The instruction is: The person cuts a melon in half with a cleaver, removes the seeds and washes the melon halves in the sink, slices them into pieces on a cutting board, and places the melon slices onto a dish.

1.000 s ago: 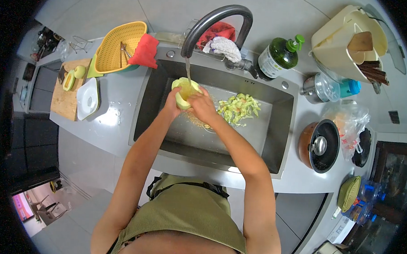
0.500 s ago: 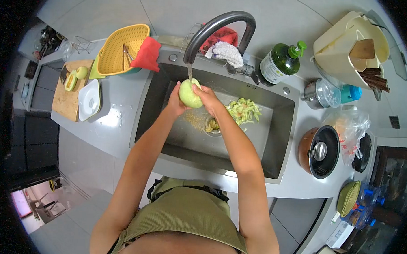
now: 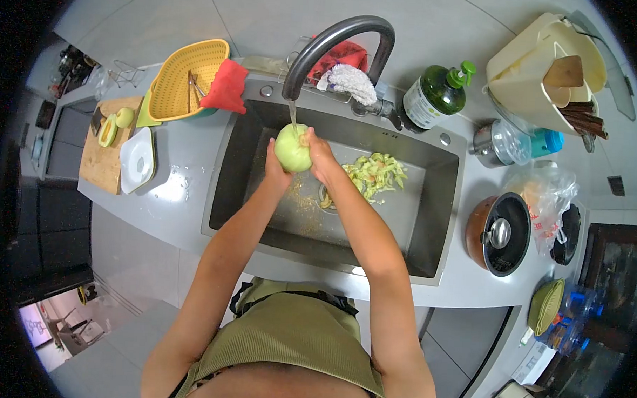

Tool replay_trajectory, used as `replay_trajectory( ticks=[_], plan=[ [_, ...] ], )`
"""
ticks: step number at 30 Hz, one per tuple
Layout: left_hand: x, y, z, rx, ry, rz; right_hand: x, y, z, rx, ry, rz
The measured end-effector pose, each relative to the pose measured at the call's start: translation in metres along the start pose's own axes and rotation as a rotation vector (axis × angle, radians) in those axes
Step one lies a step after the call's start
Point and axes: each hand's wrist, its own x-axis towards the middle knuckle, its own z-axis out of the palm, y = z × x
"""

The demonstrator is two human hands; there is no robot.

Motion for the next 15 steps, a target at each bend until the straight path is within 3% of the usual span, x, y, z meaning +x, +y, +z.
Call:
replay_trajectory(
  ticks=[3, 12, 15],
  plan=[
    [-0.01, 0.006, 0.004, -0.042, -0.067, -0.028, -0.008, -0.003, -0.011, 0.082, -0.319, -0.007],
    [-0.006, 0.003, -0.004, 0.058, -0.075, -0.083, -0.008, -0.006, -0.011, -0.402, -0.2, -0.111],
    [-0.013, 0.022, 0.001, 0.156, -0.138, -0.311, -0.013, -0.008, -0.013, -1.066, -0.195, -0.241]
  ],
)
